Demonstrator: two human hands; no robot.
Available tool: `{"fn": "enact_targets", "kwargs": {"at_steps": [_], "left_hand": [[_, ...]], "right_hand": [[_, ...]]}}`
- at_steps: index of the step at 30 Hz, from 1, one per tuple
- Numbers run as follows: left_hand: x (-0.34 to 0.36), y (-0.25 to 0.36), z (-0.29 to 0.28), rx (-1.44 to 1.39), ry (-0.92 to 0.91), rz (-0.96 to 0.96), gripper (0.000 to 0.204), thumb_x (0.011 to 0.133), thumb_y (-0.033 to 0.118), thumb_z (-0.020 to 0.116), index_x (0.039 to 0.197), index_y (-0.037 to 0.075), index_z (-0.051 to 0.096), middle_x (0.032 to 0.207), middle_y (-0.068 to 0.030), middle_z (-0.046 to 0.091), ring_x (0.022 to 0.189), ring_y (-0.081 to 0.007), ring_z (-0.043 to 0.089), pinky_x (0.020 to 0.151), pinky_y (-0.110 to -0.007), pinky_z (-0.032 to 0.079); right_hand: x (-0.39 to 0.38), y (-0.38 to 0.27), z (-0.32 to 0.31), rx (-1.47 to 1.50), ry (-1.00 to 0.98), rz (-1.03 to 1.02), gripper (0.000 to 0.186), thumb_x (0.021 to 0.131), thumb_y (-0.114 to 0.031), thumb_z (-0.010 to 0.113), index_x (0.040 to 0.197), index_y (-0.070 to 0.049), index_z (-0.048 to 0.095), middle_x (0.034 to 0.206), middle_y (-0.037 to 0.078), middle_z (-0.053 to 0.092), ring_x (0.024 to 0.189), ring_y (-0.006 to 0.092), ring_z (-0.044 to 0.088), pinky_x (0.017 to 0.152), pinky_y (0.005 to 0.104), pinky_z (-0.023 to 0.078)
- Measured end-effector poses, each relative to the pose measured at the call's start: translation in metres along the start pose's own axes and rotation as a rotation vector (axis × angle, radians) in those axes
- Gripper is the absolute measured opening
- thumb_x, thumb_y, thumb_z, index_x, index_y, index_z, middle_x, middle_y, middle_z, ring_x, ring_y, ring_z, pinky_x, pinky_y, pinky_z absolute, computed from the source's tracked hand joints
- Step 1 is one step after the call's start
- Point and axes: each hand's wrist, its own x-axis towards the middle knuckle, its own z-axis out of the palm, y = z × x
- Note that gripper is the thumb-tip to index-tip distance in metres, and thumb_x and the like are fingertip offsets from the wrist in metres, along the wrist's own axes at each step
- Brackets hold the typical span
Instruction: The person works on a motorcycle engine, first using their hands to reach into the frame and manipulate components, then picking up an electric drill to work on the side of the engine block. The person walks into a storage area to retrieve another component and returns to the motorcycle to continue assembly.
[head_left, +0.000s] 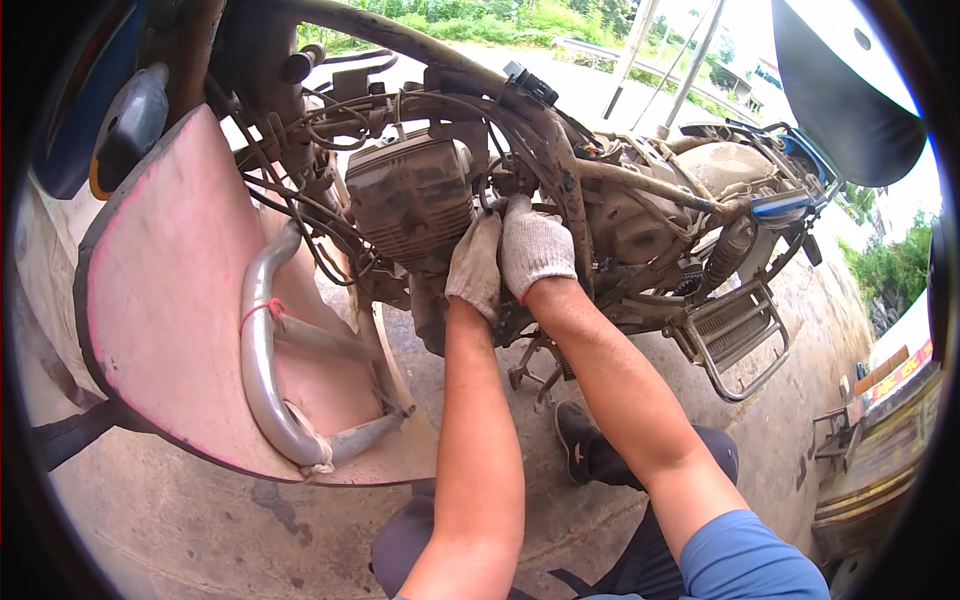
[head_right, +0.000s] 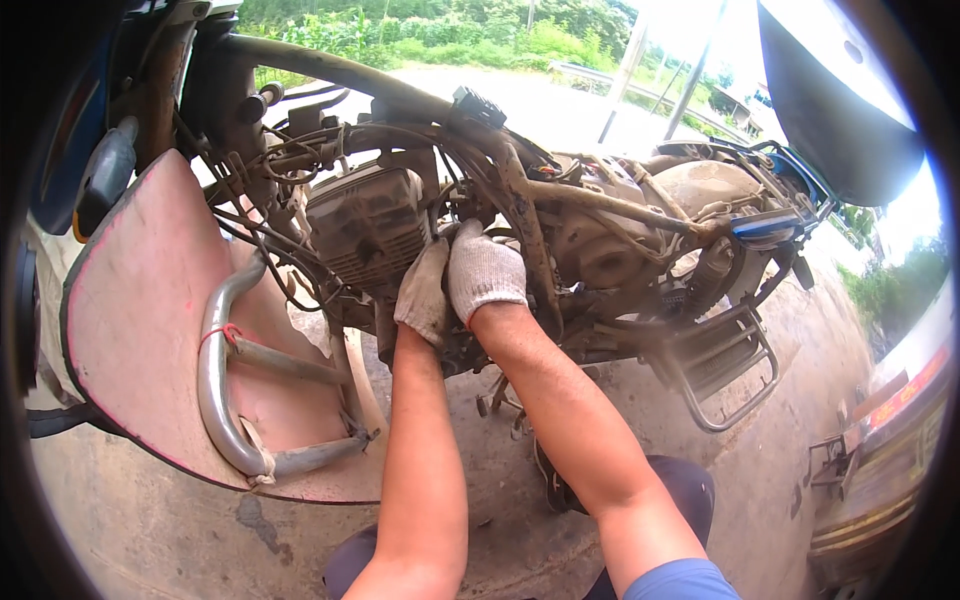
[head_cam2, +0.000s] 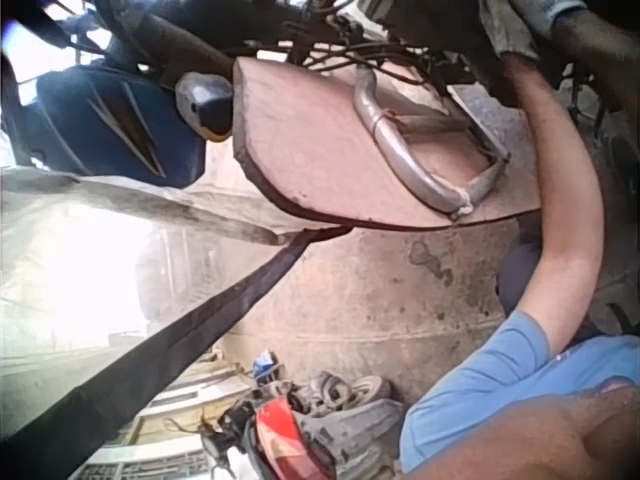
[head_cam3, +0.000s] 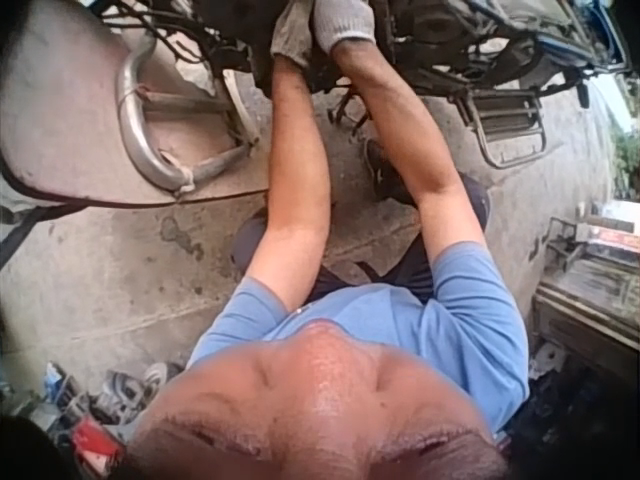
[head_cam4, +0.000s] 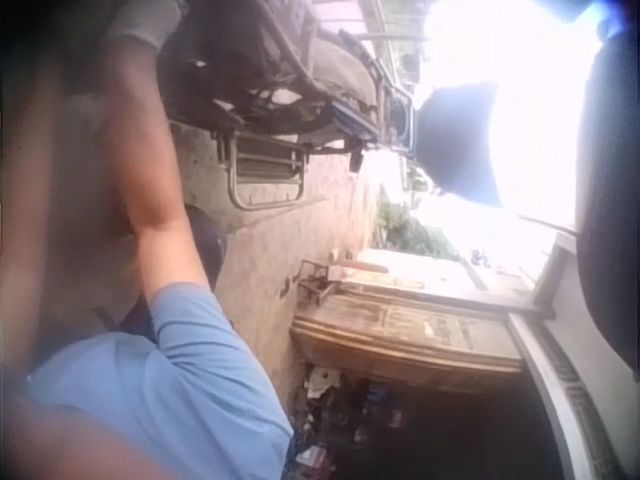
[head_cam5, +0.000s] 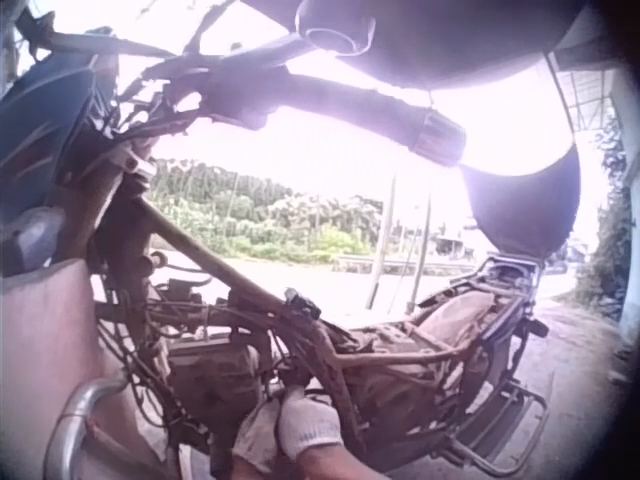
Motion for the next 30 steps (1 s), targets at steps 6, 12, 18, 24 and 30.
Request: {"fn": "enact_targets", "kwargs": {"at_steps": [6, 12, 18, 24, 30], "left_hand": [[0.003, -0.013, 0.009, -0.226, 0.004, 0.131, 0.046, 0.105, 0.032, 0.048, 0.139, 0.003, 0.057, 0.129, -0.008, 0.064, 0.116, -0.0171, 0.059, 0.102, -0.032, 0.045], [0.003, -0.02, 0.023, -0.295, 0.128, 0.084, 0.046, 0.102, 0.036, 0.051, 0.132, 0.001, 0.06, 0.121, -0.0071, 0.066, 0.108, -0.0166, 0.062, 0.096, -0.032, 0.047], [0.009, -0.031, 0.02, -0.195, 0.231, 0.143, 0.046, 0.102, 0.037, 0.051, 0.126, 0.0, 0.063, 0.115, -0.0078, 0.067, 0.104, -0.0184, 0.062, 0.095, -0.033, 0.048], [0.013, -0.037, 0.007, 0.446, 0.315, 0.214, 0.058, 0.1, 0.052, 0.046, 0.124, 0.003, 0.066, 0.113, -0.0213, 0.071, 0.106, -0.0306, 0.066, 0.095, -0.039, 0.048], [0.012, -0.019, -0.012, 0.357, 0.163, 0.115, 0.058, 0.099, 0.051, 0.054, 0.132, 0.003, 0.063, 0.118, -0.0152, 0.07, 0.108, -0.0207, 0.063, 0.097, -0.035, 0.047]], "right_hand": [[0.023, 0.008, -0.026, -0.087, -0.033, -0.228, 0.018, 0.092, -0.012, 0.054, 0.103, 0.002, 0.059, 0.086, 0.027, 0.071, 0.084, 0.0416, 0.072, 0.074, 0.0493, 0.058], [0.049, 0.019, -0.036, -0.095, -0.046, -0.245, 0.021, 0.093, -0.018, 0.058, 0.103, -0.001, 0.062, 0.085, 0.023, 0.072, 0.085, 0.0418, 0.071, 0.075, 0.0504, 0.056], [0.024, 0.013, -0.018, -0.068, 0.051, -0.251, 0.014, 0.092, -0.013, 0.057, 0.101, -0.003, 0.06, 0.085, 0.021, 0.072, 0.082, 0.0388, 0.072, 0.071, 0.0485, 0.057], [-0.019, 0.04, 0.054, 0.022, 0.097, -0.106, 0.032, 0.092, -0.024, 0.06, 0.119, -0.007, 0.054, 0.107, 0.015, 0.069, 0.096, 0.0337, 0.071, 0.077, 0.045, 0.059], [-0.009, 0.008, 0.02, 0.059, -0.075, -0.002, 0.028, 0.093, -0.018, 0.058, 0.113, 0.0, 0.055, 0.092, 0.026, 0.072, 0.09, 0.0415, 0.072, 0.075, 0.0498, 0.057]]}}
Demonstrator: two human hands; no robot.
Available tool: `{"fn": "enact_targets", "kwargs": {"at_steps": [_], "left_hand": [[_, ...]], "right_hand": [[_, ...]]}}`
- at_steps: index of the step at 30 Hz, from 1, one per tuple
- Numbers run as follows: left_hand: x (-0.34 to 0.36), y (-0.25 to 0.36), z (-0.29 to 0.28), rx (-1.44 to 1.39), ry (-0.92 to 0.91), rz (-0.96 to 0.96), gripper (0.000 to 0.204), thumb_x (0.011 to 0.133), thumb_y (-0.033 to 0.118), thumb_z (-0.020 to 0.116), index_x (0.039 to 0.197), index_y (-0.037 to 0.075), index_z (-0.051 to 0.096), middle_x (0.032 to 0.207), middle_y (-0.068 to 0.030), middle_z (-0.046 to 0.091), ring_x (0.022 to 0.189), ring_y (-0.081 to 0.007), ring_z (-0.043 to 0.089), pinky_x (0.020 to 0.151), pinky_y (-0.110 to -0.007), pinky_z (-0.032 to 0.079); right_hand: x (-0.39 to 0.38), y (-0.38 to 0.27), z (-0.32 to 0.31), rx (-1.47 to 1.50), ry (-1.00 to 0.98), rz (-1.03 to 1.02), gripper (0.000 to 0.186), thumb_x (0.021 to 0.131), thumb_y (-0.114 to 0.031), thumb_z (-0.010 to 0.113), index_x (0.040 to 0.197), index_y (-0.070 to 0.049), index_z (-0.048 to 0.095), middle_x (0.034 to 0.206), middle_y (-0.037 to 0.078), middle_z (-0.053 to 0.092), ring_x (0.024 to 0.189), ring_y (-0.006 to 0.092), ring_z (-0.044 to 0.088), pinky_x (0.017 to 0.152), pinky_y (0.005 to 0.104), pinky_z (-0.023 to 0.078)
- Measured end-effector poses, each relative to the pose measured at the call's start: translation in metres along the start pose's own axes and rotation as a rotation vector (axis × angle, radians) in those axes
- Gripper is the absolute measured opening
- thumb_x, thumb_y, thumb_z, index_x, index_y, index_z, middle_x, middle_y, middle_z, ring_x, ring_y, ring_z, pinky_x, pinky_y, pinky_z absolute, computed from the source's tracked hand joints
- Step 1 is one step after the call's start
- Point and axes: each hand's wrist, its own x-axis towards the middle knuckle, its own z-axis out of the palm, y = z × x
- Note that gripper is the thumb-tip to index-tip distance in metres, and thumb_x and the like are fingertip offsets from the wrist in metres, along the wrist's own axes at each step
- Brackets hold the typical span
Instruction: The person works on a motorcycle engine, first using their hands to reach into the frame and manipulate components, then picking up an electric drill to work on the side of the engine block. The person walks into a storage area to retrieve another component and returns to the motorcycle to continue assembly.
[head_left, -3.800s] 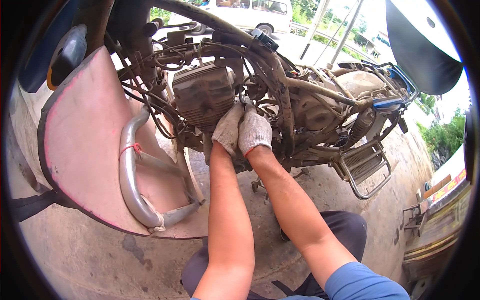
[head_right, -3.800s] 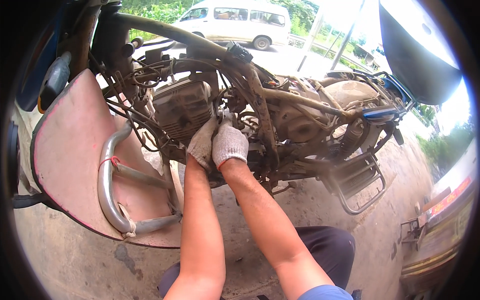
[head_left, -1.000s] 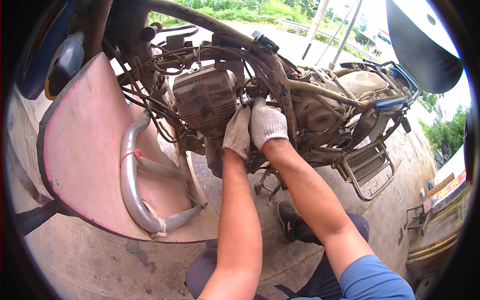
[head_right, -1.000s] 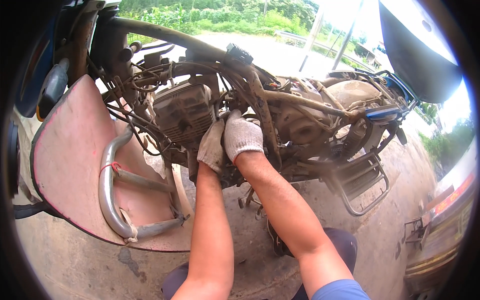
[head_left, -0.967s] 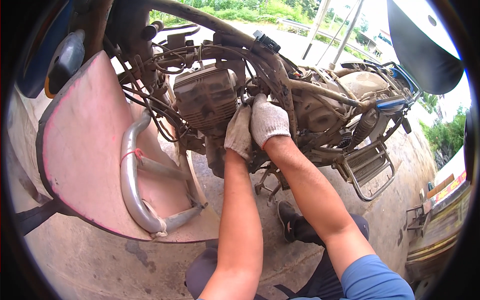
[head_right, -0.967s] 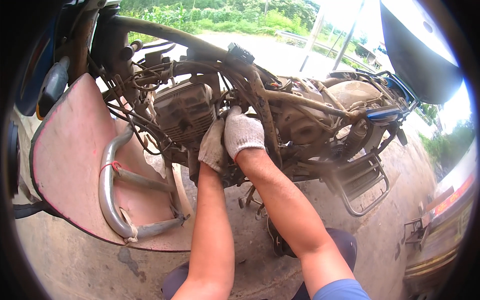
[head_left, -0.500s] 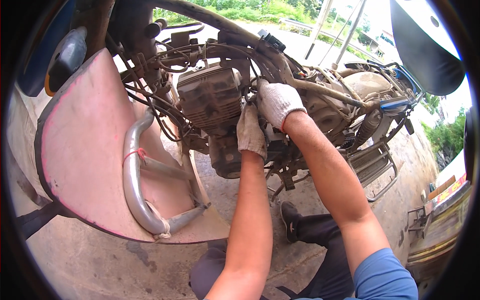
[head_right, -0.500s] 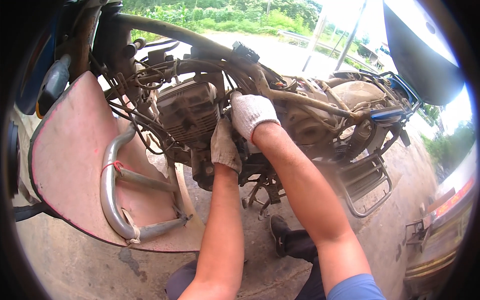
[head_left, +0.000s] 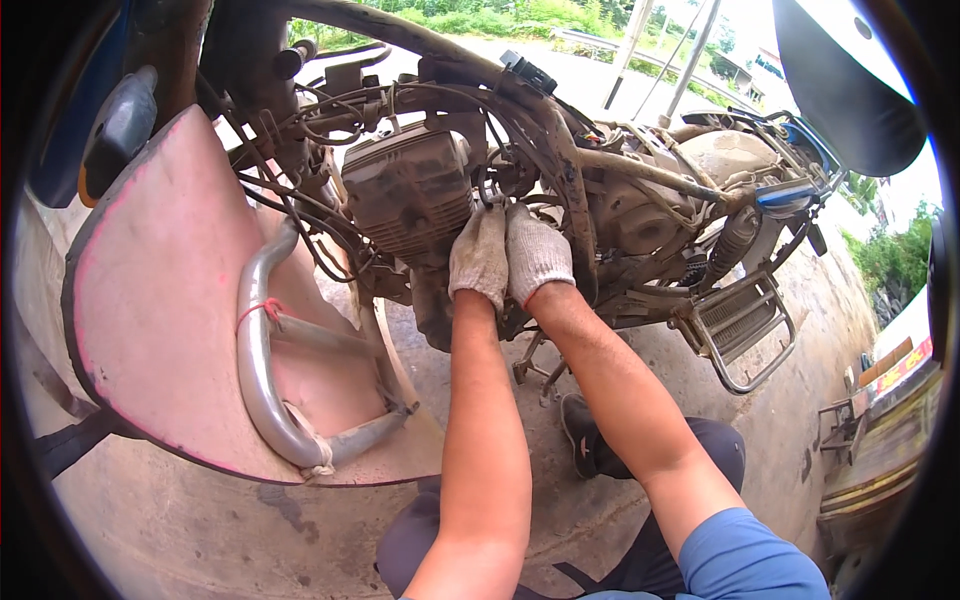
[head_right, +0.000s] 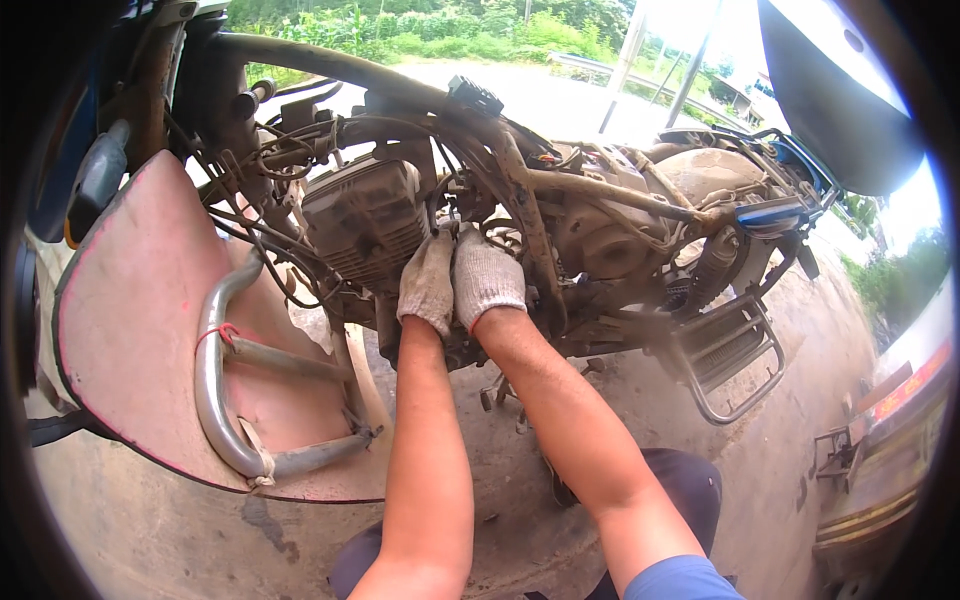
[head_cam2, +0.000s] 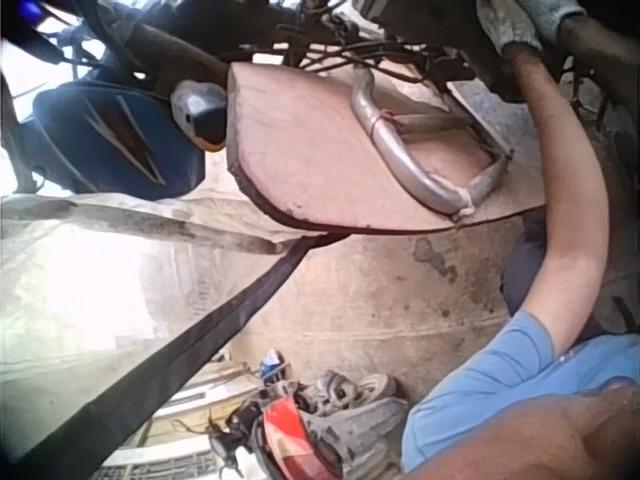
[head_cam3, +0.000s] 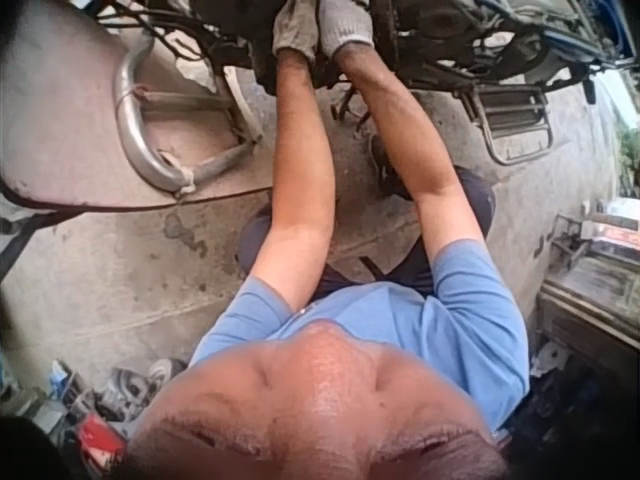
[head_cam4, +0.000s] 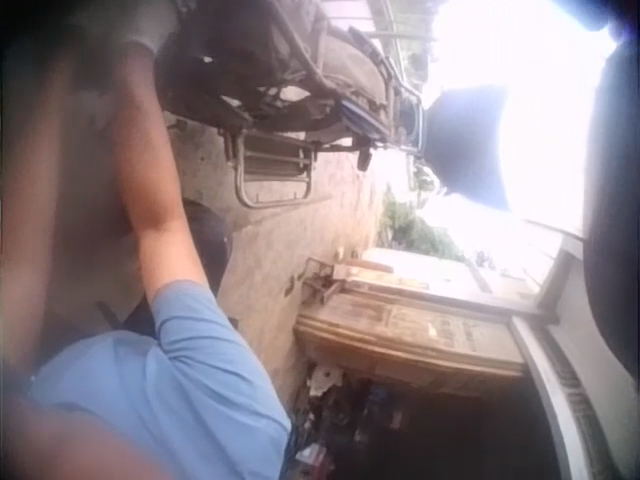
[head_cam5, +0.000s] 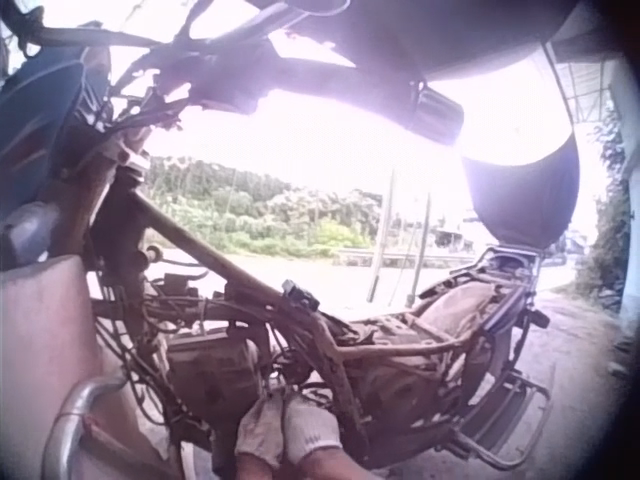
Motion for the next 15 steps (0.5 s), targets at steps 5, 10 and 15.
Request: {"fn": "enact_targets", "kwargs": {"at_steps": [5, 10, 15], "left_hand": [[-0.001, -0.003, -0.001, -0.503, -0.146, -0.081, 0.051, 0.103, 0.039, 0.054, 0.136, 0.001, 0.061, 0.126, -0.0091, 0.066, 0.111, -0.0161, 0.059, 0.099, -0.031, 0.046], [-0.012, 0.009, 0.015, -0.541, -0.156, -0.029, 0.044, 0.106, 0.026, 0.044, 0.14, 0.0, 0.055, 0.133, -0.0128, 0.063, 0.123, -0.0219, 0.058, 0.107, -0.034, 0.044], [-0.018, 0.016, 0.031, -0.624, -0.112, 0.012, 0.044, 0.105, 0.025, 0.044, 0.141, 0.001, 0.053, 0.135, -0.0113, 0.06, 0.123, -0.0211, 0.058, 0.107, -0.033, 0.044]], "right_hand": [[0.004, -0.014, -0.012, 0.019, 0.097, 0.053, 0.02, 0.094, -0.014, 0.053, 0.106, 0.002, 0.059, 0.091, 0.027, 0.071, 0.09, 0.0439, 0.07, 0.077, 0.0509, 0.056], [0.013, 0.002, -0.027, -0.051, 0.11, -0.087, 0.016, 0.092, -0.011, 0.055, 0.104, 0.0, 0.059, 0.087, 0.027, 0.07, 0.085, 0.043, 0.071, 0.074, 0.05, 0.056], [0.025, 0.014, -0.041, -0.076, 0.114, -0.247, 0.019, 0.088, -0.012, 0.06, 0.103, 0.0, 0.058, 0.086, 0.025, 0.071, 0.086, 0.0427, 0.07, 0.074, 0.0493, 0.056]]}}
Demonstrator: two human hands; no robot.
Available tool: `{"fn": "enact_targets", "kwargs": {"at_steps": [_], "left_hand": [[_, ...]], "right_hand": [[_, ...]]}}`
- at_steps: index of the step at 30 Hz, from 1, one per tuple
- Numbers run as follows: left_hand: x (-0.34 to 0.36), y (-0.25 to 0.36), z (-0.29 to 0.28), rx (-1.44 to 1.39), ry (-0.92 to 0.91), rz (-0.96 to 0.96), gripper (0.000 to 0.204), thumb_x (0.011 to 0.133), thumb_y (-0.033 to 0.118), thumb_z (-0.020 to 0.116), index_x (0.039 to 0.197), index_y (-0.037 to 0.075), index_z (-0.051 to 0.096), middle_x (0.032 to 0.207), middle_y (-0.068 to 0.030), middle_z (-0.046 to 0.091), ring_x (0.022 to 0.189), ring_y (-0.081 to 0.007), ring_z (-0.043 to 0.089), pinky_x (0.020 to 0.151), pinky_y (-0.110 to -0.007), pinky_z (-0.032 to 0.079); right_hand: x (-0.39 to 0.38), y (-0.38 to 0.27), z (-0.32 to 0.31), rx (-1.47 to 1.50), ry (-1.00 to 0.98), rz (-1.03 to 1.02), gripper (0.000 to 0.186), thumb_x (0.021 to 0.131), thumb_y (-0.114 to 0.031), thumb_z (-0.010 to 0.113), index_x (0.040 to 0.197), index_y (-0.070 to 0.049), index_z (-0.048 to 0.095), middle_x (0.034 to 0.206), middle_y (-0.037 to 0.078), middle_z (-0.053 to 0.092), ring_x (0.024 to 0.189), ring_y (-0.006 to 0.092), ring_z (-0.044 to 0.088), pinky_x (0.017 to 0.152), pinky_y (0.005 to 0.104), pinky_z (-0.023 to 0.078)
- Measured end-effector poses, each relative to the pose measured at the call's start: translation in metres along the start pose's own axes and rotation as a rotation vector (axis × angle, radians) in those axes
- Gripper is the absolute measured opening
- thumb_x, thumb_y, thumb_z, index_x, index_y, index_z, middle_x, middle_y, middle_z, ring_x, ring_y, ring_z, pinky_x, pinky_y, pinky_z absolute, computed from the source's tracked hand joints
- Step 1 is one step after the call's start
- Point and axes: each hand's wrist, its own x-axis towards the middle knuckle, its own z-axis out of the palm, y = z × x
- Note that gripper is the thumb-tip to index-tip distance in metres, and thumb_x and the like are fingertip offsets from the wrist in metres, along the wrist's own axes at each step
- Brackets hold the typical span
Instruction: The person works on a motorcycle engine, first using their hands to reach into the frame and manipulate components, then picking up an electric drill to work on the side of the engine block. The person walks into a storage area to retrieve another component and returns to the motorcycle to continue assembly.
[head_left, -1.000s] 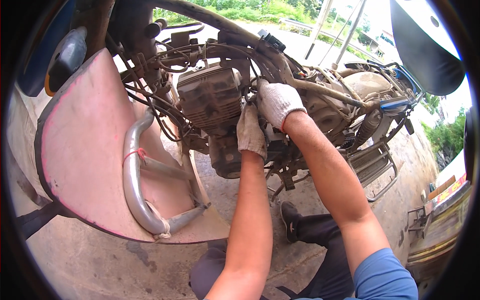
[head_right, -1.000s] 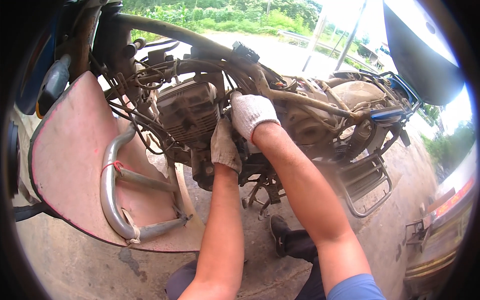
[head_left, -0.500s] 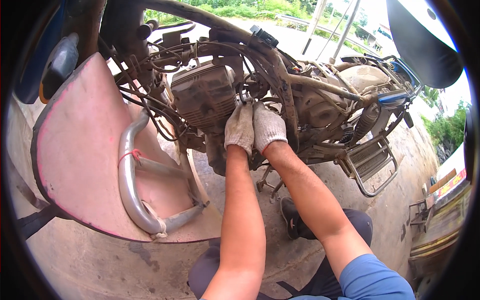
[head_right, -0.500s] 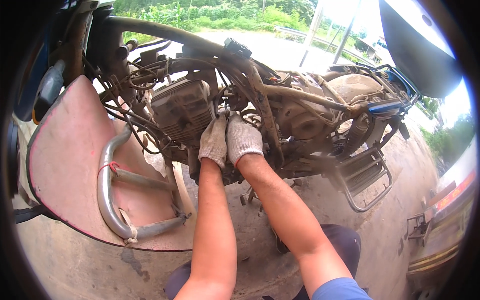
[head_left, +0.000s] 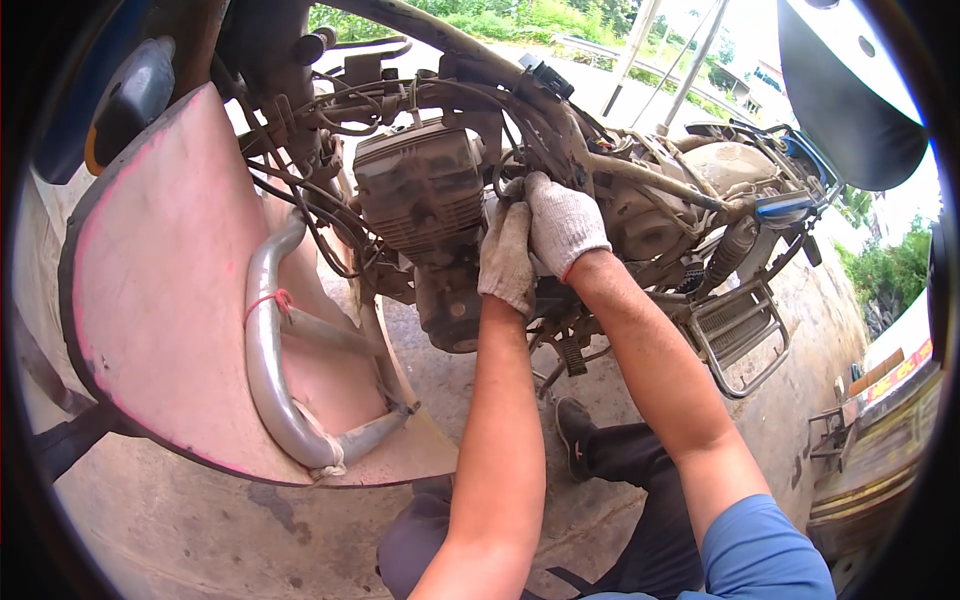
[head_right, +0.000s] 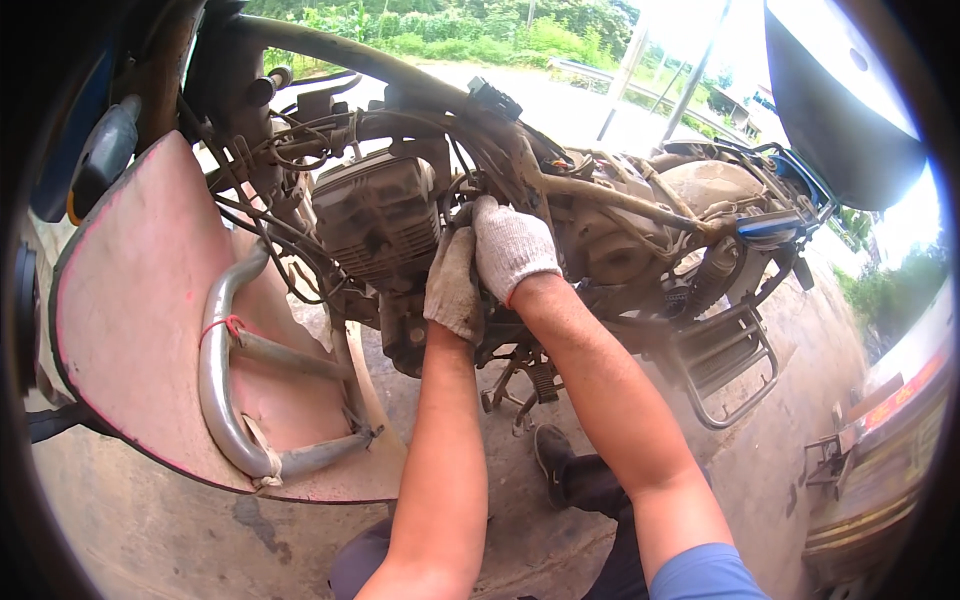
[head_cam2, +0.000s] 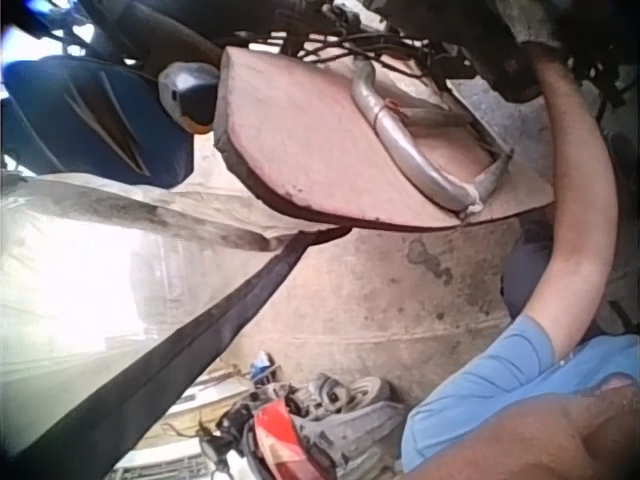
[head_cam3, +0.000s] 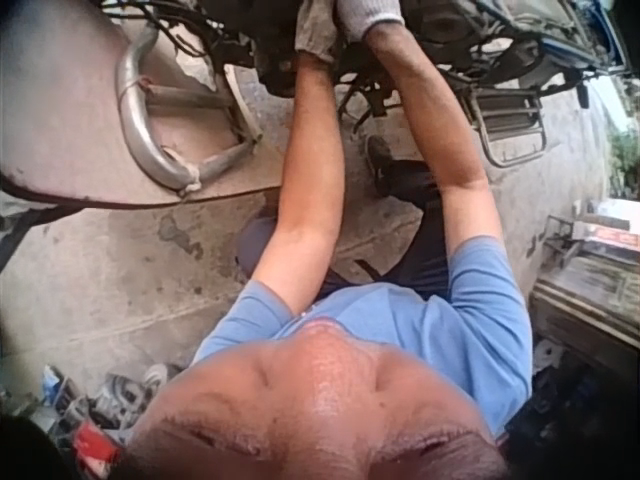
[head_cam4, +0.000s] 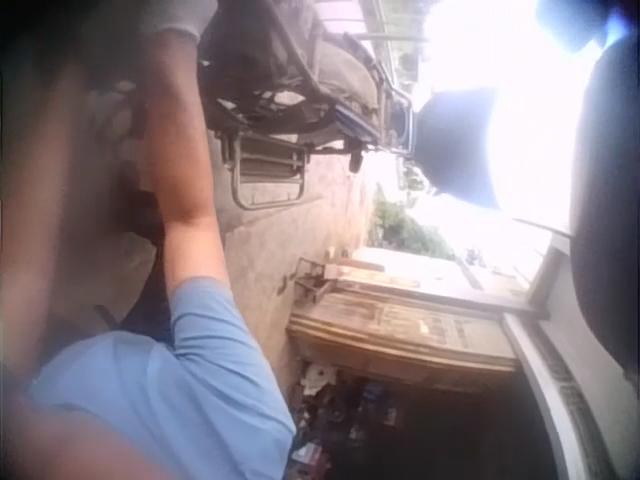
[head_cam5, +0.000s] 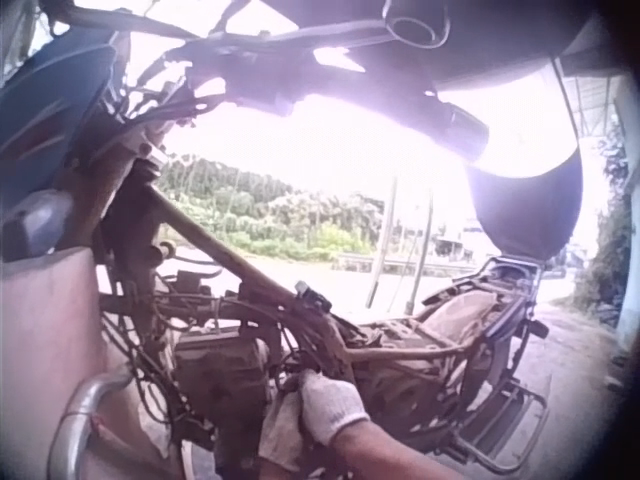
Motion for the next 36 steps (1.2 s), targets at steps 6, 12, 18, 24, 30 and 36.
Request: {"fn": "enact_targets", "kwargs": {"at_steps": [6, 12, 18, 24, 30, 36], "left_hand": [[0.008, -0.006, 0.001, -0.174, 0.047, 0.042, 0.043, 0.105, 0.029, 0.045, 0.139, 0.004, 0.054, 0.132, -0.0095, 0.062, 0.121, -0.0205, 0.059, 0.104, -0.033, 0.045], [0.016, -0.005, -0.024, 0.61, 0.147, 0.045, 0.057, 0.1, 0.048, 0.05, 0.129, 0.002, 0.065, 0.117, -0.0155, 0.071, 0.109, -0.0248, 0.065, 0.098, -0.036, 0.047], [0.018, 0.023, -0.011, 1.152, 0.074, -0.134, 0.06, 0.096, 0.053, 0.043, 0.135, 0.012, 0.061, 0.13, -0.0246, 0.063, 0.122, -0.0403, 0.059, 0.104, -0.045, 0.045], [0.014, 0.012, -0.028, 0.436, 0.057, -0.055, 0.049, 0.096, 0.034, 0.06, 0.133, 0.001, 0.062, 0.117, -0.0105, 0.069, 0.102, -0.0181, 0.062, 0.093, -0.033, 0.049], [-0.002, 0.005, -0.001, 0.065, 0.028, -0.069, 0.043, 0.099, 0.02, 0.054, 0.136, -0.001, 0.058, 0.124, -0.0115, 0.066, 0.111, -0.0203, 0.062, 0.1, -0.032, 0.048], [0.009, 0.002, 0.012, -0.139, 0.086, 0.122, 0.042, 0.103, 0.027, 0.05, 0.135, 0.0, 0.057, 0.127, -0.0107, 0.064, 0.115, -0.021, 0.061, 0.102, -0.033, 0.047]], "right_hand": [[0.019, -0.014, -0.024, -0.147, -0.151, -0.09, 0.018, 0.091, -0.011, 0.057, 0.101, 0.002, 0.062, 0.091, 0.025, 0.071, 0.088, 0.0416, 0.071, 0.076, 0.0485, 0.057], [-0.018, -0.011, 0.029, -0.095, -0.258, 0.176, 0.029, 0.096, -0.021, 0.055, 0.117, -0.004, 0.068, 0.114, 0.024, 0.071, 0.104, 0.0358, 0.071, 0.085, 0.0471, 0.058], [-0.017, -0.012, 0.035, 0.105, -0.282, 0.183, 0.034, 0.093, -0.029, 0.058, 0.115, -0.003, 0.067, 0.107, 0.023, 0.073, 0.104, 0.0384, 0.07, 0.088, 0.0489, 0.056], [-0.022, -0.029, 0.029, 0.104, -0.161, 0.292, 0.033, 0.096, -0.016, 0.053, 0.124, 0.003, 0.053, 0.097, 0.027, 0.072, 0.099, 0.0406, 0.071, 0.083, 0.0485, 0.056], [-0.022, 0.0, 0.03, -0.091, 0.003, 0.025, 0.021, 0.093, -0.011, 0.053, 0.109, 0.0, 0.059, 0.087, 0.023, 0.072, 0.085, 0.0413, 0.071, 0.074, 0.0484, 0.057], [0.006, -0.012, -0.005, -0.108, -0.079, -0.054, 0.02, 0.092, -0.012, 0.056, 0.107, 0.001, 0.06, 0.088, 0.023, 0.073, 0.085, 0.0394, 0.073, 0.075, 0.0474, 0.058]]}}
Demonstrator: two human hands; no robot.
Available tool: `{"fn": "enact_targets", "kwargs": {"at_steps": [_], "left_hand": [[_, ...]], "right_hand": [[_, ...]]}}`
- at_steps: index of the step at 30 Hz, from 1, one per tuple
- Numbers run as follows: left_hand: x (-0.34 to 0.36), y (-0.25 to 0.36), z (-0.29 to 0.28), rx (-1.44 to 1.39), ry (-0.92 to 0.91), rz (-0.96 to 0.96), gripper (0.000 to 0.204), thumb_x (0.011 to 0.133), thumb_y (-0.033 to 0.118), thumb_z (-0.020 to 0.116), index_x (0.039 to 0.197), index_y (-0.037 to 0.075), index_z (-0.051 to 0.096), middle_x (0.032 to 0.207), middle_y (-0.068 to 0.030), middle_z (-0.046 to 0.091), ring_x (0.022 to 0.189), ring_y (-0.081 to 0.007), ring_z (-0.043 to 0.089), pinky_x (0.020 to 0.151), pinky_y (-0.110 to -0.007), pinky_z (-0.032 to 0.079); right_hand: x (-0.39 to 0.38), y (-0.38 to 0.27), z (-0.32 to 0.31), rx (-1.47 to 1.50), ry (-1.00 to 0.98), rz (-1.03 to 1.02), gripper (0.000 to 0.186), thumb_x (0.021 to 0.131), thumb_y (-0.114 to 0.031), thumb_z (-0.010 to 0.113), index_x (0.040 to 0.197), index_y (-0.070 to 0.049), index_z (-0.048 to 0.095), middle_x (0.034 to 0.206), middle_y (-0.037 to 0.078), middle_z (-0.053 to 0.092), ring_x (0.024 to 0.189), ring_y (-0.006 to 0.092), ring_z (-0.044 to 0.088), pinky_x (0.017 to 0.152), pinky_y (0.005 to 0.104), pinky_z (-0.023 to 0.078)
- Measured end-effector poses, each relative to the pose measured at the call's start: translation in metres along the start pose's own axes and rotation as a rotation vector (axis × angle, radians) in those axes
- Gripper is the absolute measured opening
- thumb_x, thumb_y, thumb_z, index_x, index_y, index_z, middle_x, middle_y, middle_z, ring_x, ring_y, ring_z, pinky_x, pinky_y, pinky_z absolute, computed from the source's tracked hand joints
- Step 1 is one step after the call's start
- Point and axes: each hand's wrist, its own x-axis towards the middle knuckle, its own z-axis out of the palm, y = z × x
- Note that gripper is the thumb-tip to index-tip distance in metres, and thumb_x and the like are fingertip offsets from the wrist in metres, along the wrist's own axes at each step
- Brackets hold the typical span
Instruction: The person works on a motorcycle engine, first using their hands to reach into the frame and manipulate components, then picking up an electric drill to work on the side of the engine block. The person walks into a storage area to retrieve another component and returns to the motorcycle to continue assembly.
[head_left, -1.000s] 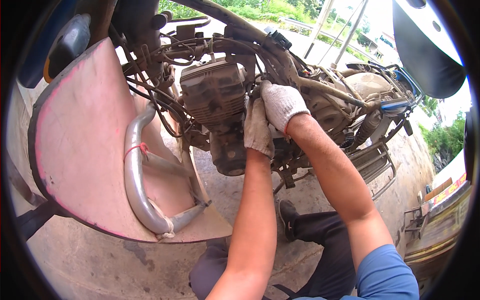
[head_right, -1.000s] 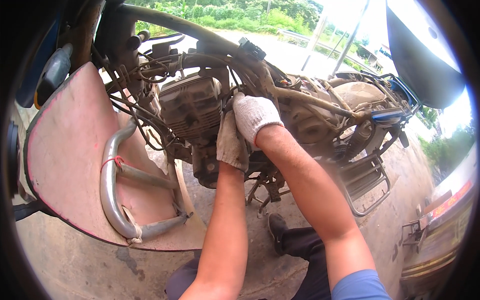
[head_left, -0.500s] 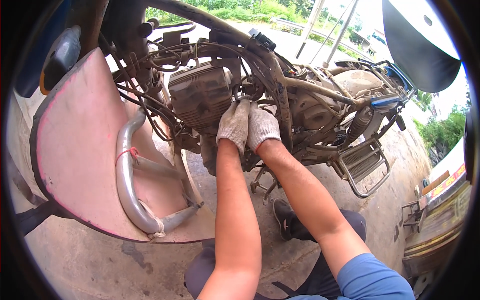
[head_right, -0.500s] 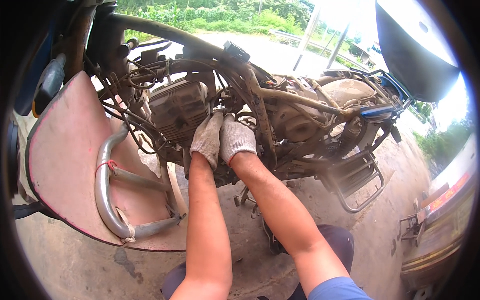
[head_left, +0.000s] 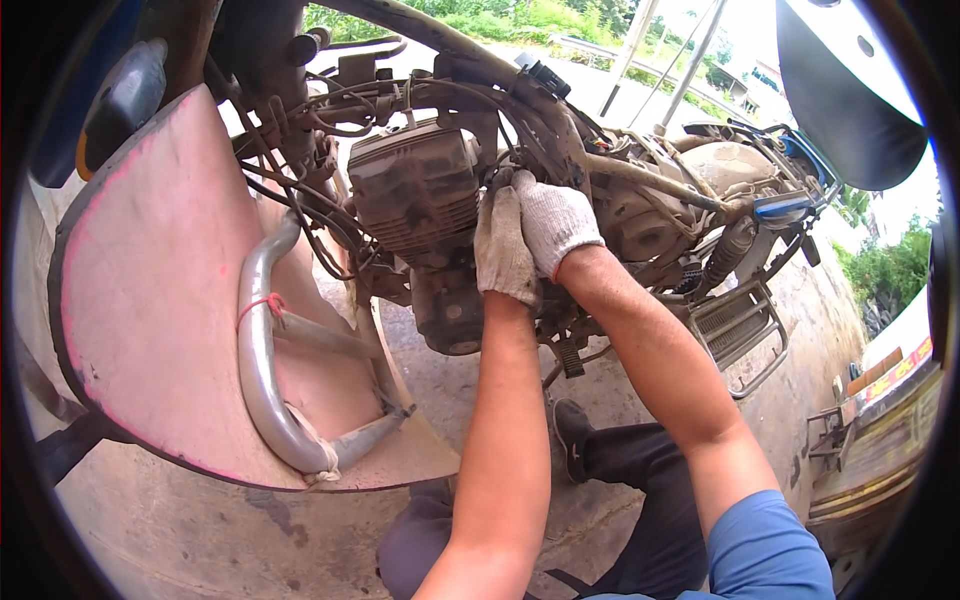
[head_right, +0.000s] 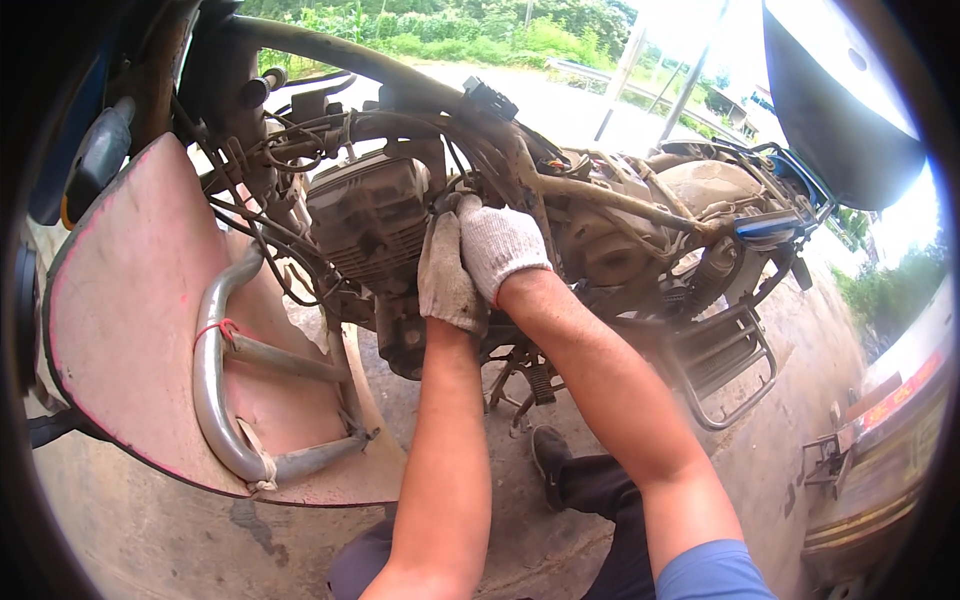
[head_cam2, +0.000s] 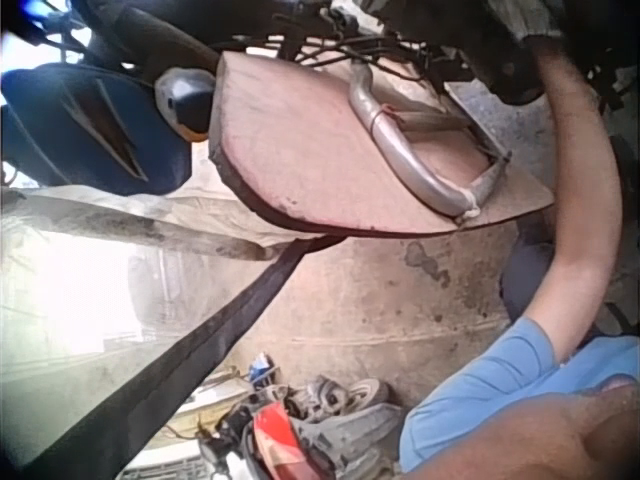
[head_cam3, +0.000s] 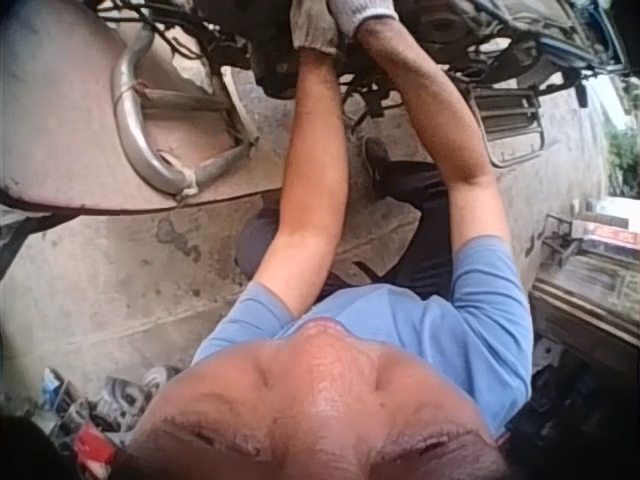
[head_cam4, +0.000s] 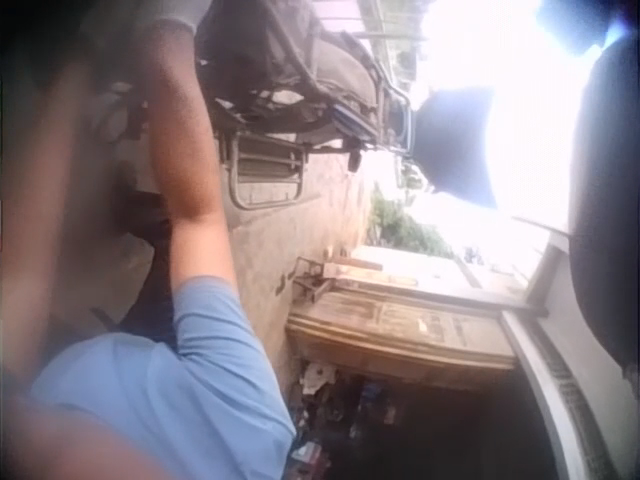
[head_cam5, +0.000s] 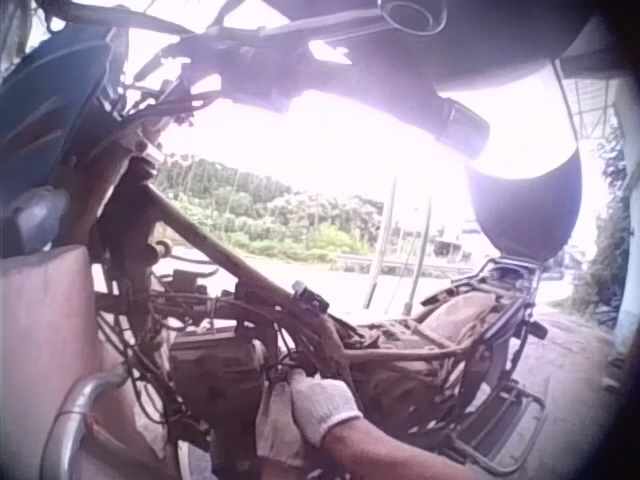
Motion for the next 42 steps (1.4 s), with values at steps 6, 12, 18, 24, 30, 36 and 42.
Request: {"fn": "enact_targets", "kwargs": {"at_steps": [6, 12, 18, 24, 30, 36, 42], "left_hand": [[-0.007, -0.021, -0.002, 0.061, 0.107, -0.014, 0.042, 0.101, 0.035, 0.051, 0.125, 0.001, 0.061, 0.113, -0.0094, 0.067, 0.101, -0.0186, 0.065, 0.09, -0.033, 0.052], [-0.007, -0.018, -0.019, 0.87, 0.189, 0.184, 0.043, 0.095, 0.039, 0.054, 0.111, 0.001, 0.067, 0.105, -0.0225, 0.069, 0.097, -0.0357, 0.067, 0.088, -0.043, 0.051], [-0.002, -0.002, -0.016, 1.418, 0.175, 0.046, 0.043, 0.095, 0.043, 0.052, 0.114, 0.012, 0.074, 0.113, -0.0188, 0.071, 0.11, -0.0386, 0.066, 0.094, -0.045, 0.05], [0.003, 0.017, -0.013, 1.314, -0.005, -0.129, 0.055, 0.094, 0.053, 0.048, 0.117, 0.008, 0.069, 0.115, -0.0266, 0.068, 0.115, -0.044, 0.061, 0.096, -0.048, 0.047], [0.013, 0.023, -0.044, 0.867, -0.094, -0.229, 0.058, 0.094, 0.048, 0.054, 0.134, 0.006, 0.062, 0.121, -0.0186, 0.068, 0.111, -0.0254, 0.062, 0.099, -0.036, 0.046], [0.006, 0.007, -0.031, 0.518, -0.103, -0.326, 0.056, 0.096, 0.042, 0.056, 0.133, 0.0, 0.06, 0.121, -0.0127, 0.066, 0.106, -0.0199, 0.06, 0.096, -0.032, 0.046], [0.002, -0.001, -0.016, 0.146, -0.023, -0.219, 0.049, 0.101, 0.037, 0.05, 0.129, -0.001, 0.062, 0.12, -0.0082, 0.068, 0.109, -0.0187, 0.063, 0.096, -0.031, 0.048]], "right_hand": [[-0.013, 0.018, 0.03, 0.035, 0.059, -0.031, 0.023, 0.094, -0.019, 0.057, 0.11, -0.004, 0.055, 0.084, 0.02, 0.071, 0.08, 0.0377, 0.072, 0.067, 0.0472, 0.057], [-0.034, 0.015, 0.068, 0.093, 0.203, -0.098, 0.027, 0.089, -0.021, 0.061, 0.111, -0.005, 0.055, 0.094, 0.014, 0.069, 0.083, 0.0318, 0.071, 0.069, 0.0415, 0.058], [-0.038, 0.007, 0.076, 0.229, -0.075, 0.224, 0.034, 0.095, -0.027, 0.055, 0.122, -0.007, 0.052, 0.104, 0.02, 0.073, 0.097, 0.0373, 0.072, 0.077, 0.0484, 0.059], [-0.032, 0.017, 0.087, 0.434, 0.017, 0.28, 0.032, 0.095, -0.027, 0.058, 0.118, -0.006, 0.061, 0.108, 0.022, 0.07, 0.104, 0.0387, 0.067, 0.089, 0.0462, 0.053], [-0.027, -0.024, 0.037, 0.454, 0.026, 0.419, 0.026, 0.097, -0.016, 0.052, 0.116, 0.0, 0.06, 0.104, 0.028, 0.069, 0.101, 0.0433, 0.067, 0.087, 0.0485, 0.054], [-0.031, -0.006, 0.027, 0.158, 0.056, 0.263, 0.019, 0.093, -0.01, 0.053, 0.108, 0.0, 0.06, 0.093, 0.028, 0.071, 0.092, 0.0434, 0.071, 0.079, 0.0508, 0.057], [-0.008, 0.0, 0.003, 0.12, 0.042, 0.124, 0.017, 0.095, -0.014, 0.052, 0.103, -0.001, 0.061, 0.09, 0.026, 0.071, 0.089, 0.0438, 0.07, 0.078, 0.0513, 0.055]]}}
